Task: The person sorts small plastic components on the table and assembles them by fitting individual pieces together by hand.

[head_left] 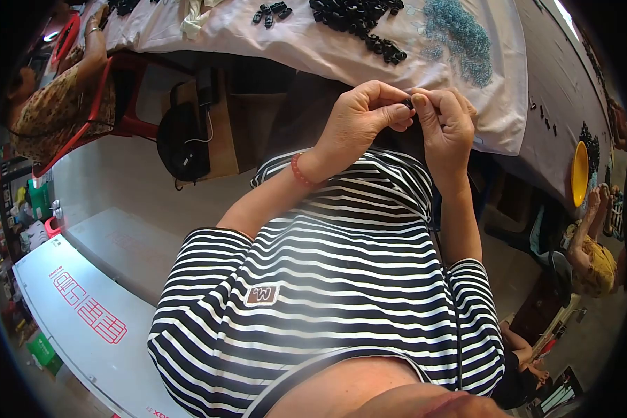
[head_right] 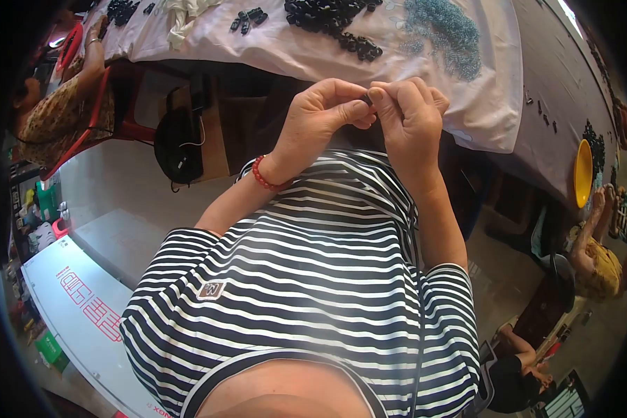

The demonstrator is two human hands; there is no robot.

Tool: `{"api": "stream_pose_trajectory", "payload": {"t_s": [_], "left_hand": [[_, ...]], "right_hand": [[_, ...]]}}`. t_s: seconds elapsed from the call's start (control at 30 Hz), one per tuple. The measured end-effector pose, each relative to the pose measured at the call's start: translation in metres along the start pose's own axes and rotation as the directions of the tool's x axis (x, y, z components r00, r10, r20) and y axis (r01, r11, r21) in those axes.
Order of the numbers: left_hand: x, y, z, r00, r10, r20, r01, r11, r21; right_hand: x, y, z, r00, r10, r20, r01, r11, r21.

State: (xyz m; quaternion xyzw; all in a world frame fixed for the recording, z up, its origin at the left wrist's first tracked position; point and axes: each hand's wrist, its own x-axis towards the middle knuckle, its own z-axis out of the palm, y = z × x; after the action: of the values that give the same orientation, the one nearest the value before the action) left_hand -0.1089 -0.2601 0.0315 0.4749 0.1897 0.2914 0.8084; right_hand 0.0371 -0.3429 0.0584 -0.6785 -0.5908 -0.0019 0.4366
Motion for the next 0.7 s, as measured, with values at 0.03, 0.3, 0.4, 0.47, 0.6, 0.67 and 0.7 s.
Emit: {"api": "stream_pose_trajectory", "payload": {"t_s": [0.03,0.3,0.4,0.47,0.6,0.67,0.7], "left_hand": [[0.0,0.0,0.0,1.0,-0.009,0.0,0.009,1.0,-0.014],[0.002,0.001,-0.001,1.0,0.021,-0.005,-0.021,0.999,0.03],[0.001,-0.001,-0.001,1.0,-0.02,-0.01,0.02,1.0,0.007],[0.001,-0.001,-0.003,0.997,-0.072,-0.019,0.071,0.997,-0.04],[0.003,-0.003,-0.01,0.988,-0.152,-0.04,0.145,0.981,-0.131],[0.003,-0.006,-0.01,0.988,-0.15,-0.038,0.144,0.981,-0.128],[0.003,-0.005,-0.01,0.987,-0.157,-0.039,0.152,0.982,-0.112]], "right_hand": [[-0.001,0.001,0.001,1.0,-0.02,-0.006,0.02,1.0,-0.023],[-0.002,-0.004,0.007,0.936,0.326,0.131,-0.352,0.857,0.376],[-0.002,0.003,-0.003,0.966,0.16,0.205,-0.185,0.977,0.108],[-0.003,0.001,-0.006,0.972,0.054,0.228,-0.044,0.998,-0.049],[-0.002,-0.017,-0.012,0.964,-0.064,0.259,0.106,0.982,-0.154],[-0.003,-0.018,-0.013,0.959,-0.065,0.276,0.115,0.979,-0.169],[-0.003,-0.015,-0.013,0.957,-0.059,0.283,0.111,0.978,-0.175]]}}
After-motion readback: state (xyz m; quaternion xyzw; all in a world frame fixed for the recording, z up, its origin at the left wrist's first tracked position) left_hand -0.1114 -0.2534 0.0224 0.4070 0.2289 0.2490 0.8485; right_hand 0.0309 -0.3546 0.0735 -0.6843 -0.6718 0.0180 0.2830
